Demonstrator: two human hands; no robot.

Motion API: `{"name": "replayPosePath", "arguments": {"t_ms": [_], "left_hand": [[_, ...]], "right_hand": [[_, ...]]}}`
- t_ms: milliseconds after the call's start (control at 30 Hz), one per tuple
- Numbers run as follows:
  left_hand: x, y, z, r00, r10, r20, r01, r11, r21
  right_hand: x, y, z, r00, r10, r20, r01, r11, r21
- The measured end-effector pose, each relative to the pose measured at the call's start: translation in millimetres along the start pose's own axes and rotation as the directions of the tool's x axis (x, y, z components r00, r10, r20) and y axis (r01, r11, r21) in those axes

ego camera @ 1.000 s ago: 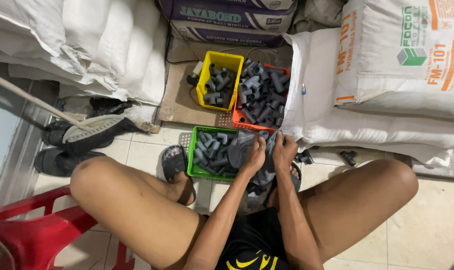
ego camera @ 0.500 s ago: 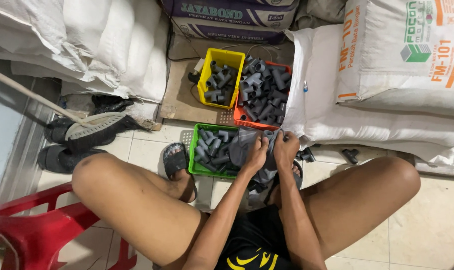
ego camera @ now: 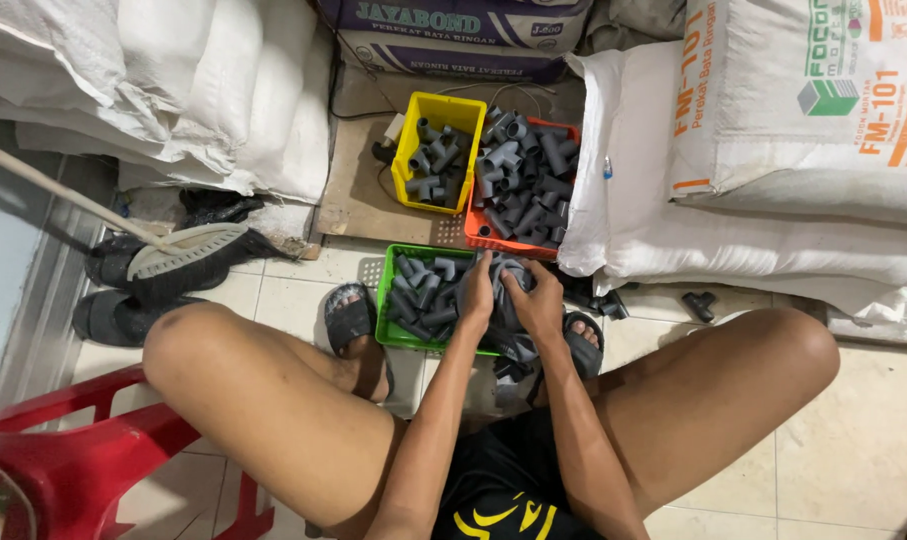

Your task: Sorting and transferring small plastic pipe fittings from one container to another while sitting on the floor

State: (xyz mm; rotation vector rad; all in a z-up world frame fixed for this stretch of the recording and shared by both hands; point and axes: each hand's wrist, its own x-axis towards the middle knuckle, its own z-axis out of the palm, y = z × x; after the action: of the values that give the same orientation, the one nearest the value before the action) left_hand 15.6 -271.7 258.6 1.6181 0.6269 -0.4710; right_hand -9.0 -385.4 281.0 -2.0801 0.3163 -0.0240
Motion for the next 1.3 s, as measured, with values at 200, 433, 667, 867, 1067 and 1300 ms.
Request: {"name": "replayPosePath", "arguments": {"t_ms": [200,433,667,867,1067,1300], "left_hand": [[15.5,-10.2,-7.5,0.985,-0.145,0.090,0.163,0.953,-0.255],[5.4,-12.0,-10.3,0.993,0.046,0.113,-0.016,0.968,-0.249],[39.1,-63.6,4.8,0.984,0.109,0.138,-0.094,0.990,-0.106],[30.3,-40.9,-9.9,0.979,0.152,0.132,-0.118,0.965,-0.236],[58.9,-64.0,5.5,0.974,0.191,0.119,-0.148,0.941,-0.303],[18.7,-13.3,-20.5,0.960,0.228,0.160,-0.176,0.941,-0.290]], "right_hand": [[3.4,17.1,6.8,0.997,-0.038,0.062,0.040,0.999,-0.031],[7.9,16.9,13.2,0.979,-0.050,0.200,0.047,0.999,0.021],[10.4,41.4,18.5,0.993,0.055,0.100,-0.034,0.979,-0.201],[3.6,15.3,10.7,0.981,0.020,0.195,-0.005,0.997,-0.077],[3.4,7.2,5.8,0.991,-0.016,0.136,0.035,0.989,-0.144],[12.3,20.3,9.5,0.993,0.030,0.112,-0.024,0.998,-0.060]]}}
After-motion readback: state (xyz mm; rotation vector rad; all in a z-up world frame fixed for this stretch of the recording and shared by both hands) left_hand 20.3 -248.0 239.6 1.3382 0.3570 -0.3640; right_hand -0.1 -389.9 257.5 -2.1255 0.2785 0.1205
